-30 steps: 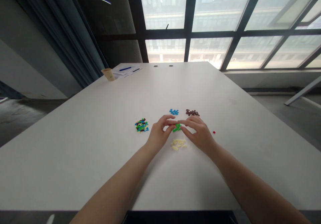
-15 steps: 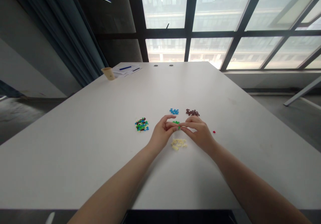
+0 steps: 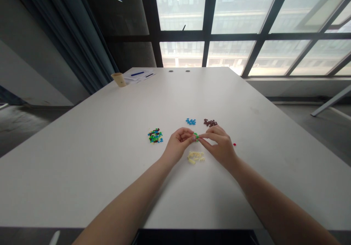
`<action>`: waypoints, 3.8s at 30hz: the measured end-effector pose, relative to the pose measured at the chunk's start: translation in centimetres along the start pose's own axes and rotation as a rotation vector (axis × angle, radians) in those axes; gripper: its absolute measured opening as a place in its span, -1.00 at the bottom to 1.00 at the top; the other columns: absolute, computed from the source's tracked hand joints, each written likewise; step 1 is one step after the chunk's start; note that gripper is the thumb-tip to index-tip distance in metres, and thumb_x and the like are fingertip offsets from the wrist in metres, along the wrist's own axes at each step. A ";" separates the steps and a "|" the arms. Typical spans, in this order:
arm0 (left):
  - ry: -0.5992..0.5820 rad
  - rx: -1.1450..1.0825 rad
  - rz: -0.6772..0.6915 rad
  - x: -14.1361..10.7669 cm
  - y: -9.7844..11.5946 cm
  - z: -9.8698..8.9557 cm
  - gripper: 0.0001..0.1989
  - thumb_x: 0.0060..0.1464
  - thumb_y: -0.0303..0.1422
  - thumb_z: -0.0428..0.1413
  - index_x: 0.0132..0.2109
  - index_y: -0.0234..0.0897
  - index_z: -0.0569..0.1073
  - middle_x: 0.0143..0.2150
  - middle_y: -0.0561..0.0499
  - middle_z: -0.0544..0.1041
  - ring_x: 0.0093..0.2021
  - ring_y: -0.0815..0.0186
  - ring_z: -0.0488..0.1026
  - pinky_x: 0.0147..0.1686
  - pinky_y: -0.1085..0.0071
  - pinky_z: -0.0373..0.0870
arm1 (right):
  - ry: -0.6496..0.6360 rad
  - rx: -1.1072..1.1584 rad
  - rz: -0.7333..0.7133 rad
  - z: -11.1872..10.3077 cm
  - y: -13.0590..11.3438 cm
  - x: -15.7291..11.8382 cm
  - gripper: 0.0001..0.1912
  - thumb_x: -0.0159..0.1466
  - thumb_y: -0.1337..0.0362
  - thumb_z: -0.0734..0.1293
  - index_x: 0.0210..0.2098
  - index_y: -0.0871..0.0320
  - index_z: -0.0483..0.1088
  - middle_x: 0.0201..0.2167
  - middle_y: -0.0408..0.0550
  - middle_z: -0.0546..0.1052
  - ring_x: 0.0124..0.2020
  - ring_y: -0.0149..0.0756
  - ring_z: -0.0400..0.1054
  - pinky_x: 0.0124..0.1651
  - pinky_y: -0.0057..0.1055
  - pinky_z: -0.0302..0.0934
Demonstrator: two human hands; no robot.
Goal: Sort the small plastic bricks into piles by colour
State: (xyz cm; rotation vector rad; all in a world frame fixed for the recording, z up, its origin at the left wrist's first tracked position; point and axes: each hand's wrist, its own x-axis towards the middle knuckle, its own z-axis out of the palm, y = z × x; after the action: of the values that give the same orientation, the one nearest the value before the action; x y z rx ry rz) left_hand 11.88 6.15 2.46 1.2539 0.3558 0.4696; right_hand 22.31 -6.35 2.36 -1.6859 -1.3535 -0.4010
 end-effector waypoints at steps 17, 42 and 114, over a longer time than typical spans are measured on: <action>-0.034 -0.010 -0.030 0.1 -0.1 -0.3 -0.70 -0.23 -0.32 0.29 -0.34 -0.30 0.37 -0.58 0.16 0.40 -0.50 0.49 0.36 -0.35 0.50 0.31 | -0.036 0.071 0.014 0.0 -0.2 0.2 -0.89 0.16 0.30 0.34 -0.30 0.08 0.49 -0.47 -0.11 0.43 -0.38 -0.35 0.30 -0.26 -0.36 0.21; 0.361 0.439 0.286 2.1 1.2 -4.4 -0.86 0.02 -0.28 0.01 -0.35 -0.27 0.32 -0.43 0.04 0.43 -0.37 0.38 0.39 -0.31 0.44 0.30 | -0.405 -0.390 0.356 3.1 3.5 -0.5 -0.84 0.19 0.30 0.28 -0.36 0.03 0.52 -0.40 -0.09 0.48 -0.26 -0.29 0.29 -0.22 -0.33 -0.02; -0.163 -0.500 -0.432 0.0 0.5 -1.0 -0.83 -0.11 -0.58 0.20 -0.32 -0.36 0.41 -0.40 0.04 0.47 -0.40 0.52 0.44 -0.33 0.65 0.36 | -0.187 0.118 0.023 -0.7 -0.5 0.5 -0.85 0.20 0.30 0.27 -0.27 0.11 0.45 -0.53 -0.15 0.38 -0.45 -0.40 0.24 -0.30 -0.43 0.16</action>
State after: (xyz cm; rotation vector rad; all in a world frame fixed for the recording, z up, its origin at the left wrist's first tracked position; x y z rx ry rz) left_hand 11.32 7.08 2.68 0.6944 0.3331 0.0720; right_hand 22.20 -6.66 3.34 -1.6716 -1.4616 -0.1502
